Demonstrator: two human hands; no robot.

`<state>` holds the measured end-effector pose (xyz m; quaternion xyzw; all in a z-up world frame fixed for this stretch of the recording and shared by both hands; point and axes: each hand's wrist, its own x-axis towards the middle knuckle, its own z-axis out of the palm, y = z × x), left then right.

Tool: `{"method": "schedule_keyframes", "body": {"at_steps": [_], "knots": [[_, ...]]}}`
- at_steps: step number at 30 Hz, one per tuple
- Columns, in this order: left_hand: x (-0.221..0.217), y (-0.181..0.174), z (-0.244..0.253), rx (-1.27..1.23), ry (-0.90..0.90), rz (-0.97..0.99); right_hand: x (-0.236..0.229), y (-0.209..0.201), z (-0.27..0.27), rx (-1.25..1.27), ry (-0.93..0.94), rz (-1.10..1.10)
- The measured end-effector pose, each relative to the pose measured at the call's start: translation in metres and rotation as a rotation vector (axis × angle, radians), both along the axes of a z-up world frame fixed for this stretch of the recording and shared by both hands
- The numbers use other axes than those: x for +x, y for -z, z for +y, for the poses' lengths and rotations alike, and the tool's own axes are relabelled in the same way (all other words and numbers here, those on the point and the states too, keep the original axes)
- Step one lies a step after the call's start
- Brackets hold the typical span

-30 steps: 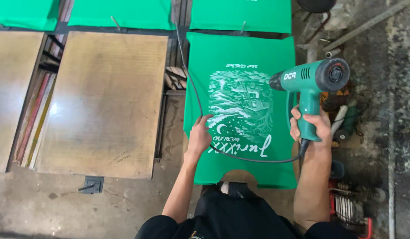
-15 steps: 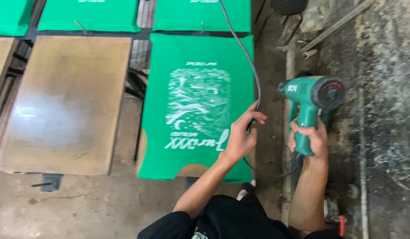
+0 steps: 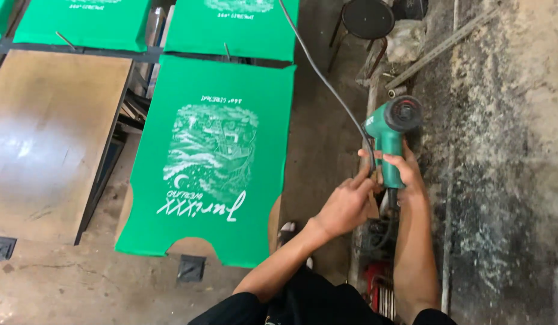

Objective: The person uses a heat gun to apply heat to white printed designs on green t-shirts laid out on a workbench. They move the heat gun across the surface of each shirt while occasionally touching the fabric with their other hand. The person then walks to another area with more shirts and continues the same process.

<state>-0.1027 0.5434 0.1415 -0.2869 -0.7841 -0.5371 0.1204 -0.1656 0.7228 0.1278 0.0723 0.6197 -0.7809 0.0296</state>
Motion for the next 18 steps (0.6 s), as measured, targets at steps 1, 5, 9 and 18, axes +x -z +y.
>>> {"method": "schedule_keyframes", "body": {"at_steps": [1,5,9,18], "knots": [[-0.012,0.028,0.015,-0.153,0.008,-0.003,-0.015,-0.003,0.007,-0.029,-0.138,0.061],[-0.063,0.078,0.054,-0.361,0.082,-0.075,-0.084,0.034,0.056,-0.085,-0.394,0.192],[-0.143,0.055,0.040,-0.406,0.162,-0.243,-0.117,0.017,0.065,-0.024,-0.328,0.201],[-0.494,0.179,0.028,0.345,-0.250,-0.754,-0.171,0.049,0.167,-0.026,-0.149,0.011]]}}
